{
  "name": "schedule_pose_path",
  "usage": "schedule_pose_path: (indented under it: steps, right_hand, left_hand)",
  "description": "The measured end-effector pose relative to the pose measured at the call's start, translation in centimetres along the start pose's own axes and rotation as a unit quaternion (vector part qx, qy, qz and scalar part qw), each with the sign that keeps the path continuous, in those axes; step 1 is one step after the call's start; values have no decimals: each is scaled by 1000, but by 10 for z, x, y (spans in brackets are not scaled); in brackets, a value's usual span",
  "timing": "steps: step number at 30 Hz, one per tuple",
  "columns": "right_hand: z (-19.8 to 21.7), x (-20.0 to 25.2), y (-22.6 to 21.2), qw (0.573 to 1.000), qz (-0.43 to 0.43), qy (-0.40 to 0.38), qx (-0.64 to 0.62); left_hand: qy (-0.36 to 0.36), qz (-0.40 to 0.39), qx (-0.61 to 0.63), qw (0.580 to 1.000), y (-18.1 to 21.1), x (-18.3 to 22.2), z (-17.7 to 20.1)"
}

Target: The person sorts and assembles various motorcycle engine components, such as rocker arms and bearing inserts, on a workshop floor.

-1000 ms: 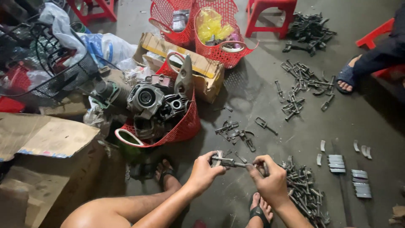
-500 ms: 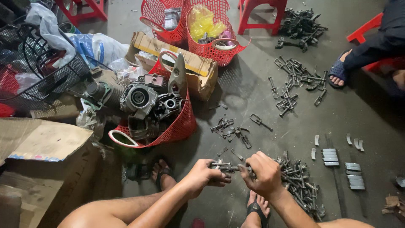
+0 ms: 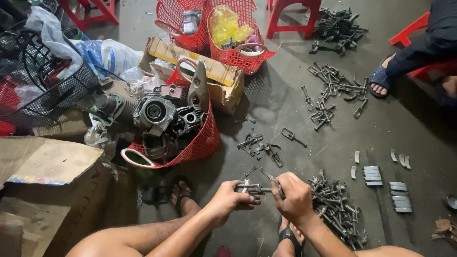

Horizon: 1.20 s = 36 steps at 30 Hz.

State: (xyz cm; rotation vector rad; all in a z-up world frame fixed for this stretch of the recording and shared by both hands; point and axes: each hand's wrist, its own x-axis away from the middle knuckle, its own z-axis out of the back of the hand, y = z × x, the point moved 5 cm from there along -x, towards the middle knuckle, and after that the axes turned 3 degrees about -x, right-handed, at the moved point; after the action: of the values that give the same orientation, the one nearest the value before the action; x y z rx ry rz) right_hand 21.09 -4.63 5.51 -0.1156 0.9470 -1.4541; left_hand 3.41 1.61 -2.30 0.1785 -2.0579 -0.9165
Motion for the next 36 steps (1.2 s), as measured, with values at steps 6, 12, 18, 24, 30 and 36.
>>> schedule_pose_path:
  steps: [6,12,18,24,30,36]
  right_hand:
    - [-3,3,-5,1000,10,-9,26]
    - [-3,9,0,997,65,5,29]
    - [-5,11,-1,997,67,28,15]
    - [-26,31,18,989,-129,74,13]
    - [-40,40,24,937,-321,108,-87]
    - [-60,67,51,880,-426,109,-177]
  left_hand:
    - [-5,42,24,999,-11,-4,2]
    - [25,-7,-29,999,2,1,-2]
    - [23,-17,2,1000,6,3,-4]
    - [150,-213,-139,955,14,10,-2]
    - [241,-422,-313,816,35,35,-11]
    - [230,-422,-359,800,34,30,-9]
